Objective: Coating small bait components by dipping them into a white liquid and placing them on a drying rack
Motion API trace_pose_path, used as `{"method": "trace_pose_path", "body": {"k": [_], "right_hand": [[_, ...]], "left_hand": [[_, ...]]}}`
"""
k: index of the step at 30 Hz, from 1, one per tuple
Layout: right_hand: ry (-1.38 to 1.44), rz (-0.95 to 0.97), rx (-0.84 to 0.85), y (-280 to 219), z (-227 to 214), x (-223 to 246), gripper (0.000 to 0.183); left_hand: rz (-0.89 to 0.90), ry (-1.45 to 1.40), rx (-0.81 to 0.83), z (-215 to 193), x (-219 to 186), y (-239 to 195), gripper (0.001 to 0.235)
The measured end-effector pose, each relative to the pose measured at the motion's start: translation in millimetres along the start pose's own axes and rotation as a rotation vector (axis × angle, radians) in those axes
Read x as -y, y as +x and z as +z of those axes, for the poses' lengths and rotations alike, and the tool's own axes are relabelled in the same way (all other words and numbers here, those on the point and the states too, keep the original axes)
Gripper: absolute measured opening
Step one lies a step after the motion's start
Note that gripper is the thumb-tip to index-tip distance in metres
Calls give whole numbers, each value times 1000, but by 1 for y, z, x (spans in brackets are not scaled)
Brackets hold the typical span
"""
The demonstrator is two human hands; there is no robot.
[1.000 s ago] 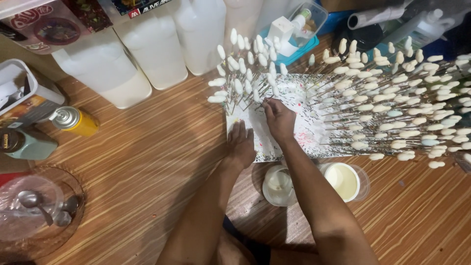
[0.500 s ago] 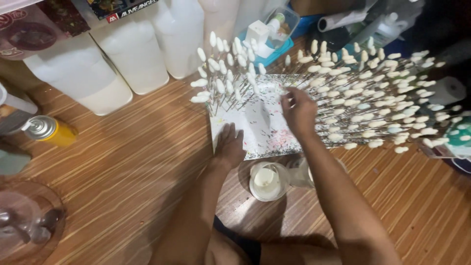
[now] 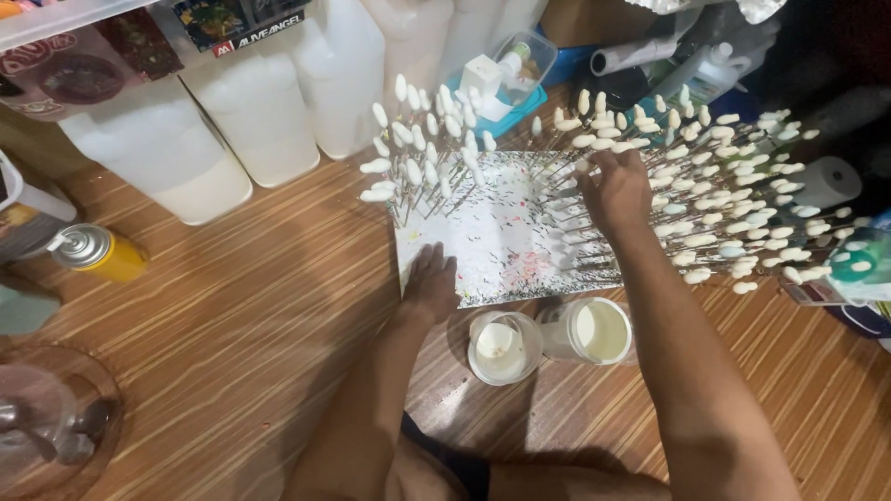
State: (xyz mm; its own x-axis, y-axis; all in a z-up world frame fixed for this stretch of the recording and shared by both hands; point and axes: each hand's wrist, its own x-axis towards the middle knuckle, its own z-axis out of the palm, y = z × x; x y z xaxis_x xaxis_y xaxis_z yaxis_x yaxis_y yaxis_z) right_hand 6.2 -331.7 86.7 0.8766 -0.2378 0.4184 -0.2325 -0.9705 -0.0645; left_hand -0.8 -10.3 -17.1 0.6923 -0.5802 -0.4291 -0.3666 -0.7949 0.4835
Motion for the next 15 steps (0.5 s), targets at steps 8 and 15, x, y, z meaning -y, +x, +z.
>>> {"method": "trace_pose_path", "body": {"k": [8,15], "right_hand": [[-22,-87,-154,0,-3,-4,20],[32,-107,-300,-5,-59,23,24]], "left_hand": [[-4,23,-13,2,1,0,77],[8,-9,-49,0,2,-1,74]]}}
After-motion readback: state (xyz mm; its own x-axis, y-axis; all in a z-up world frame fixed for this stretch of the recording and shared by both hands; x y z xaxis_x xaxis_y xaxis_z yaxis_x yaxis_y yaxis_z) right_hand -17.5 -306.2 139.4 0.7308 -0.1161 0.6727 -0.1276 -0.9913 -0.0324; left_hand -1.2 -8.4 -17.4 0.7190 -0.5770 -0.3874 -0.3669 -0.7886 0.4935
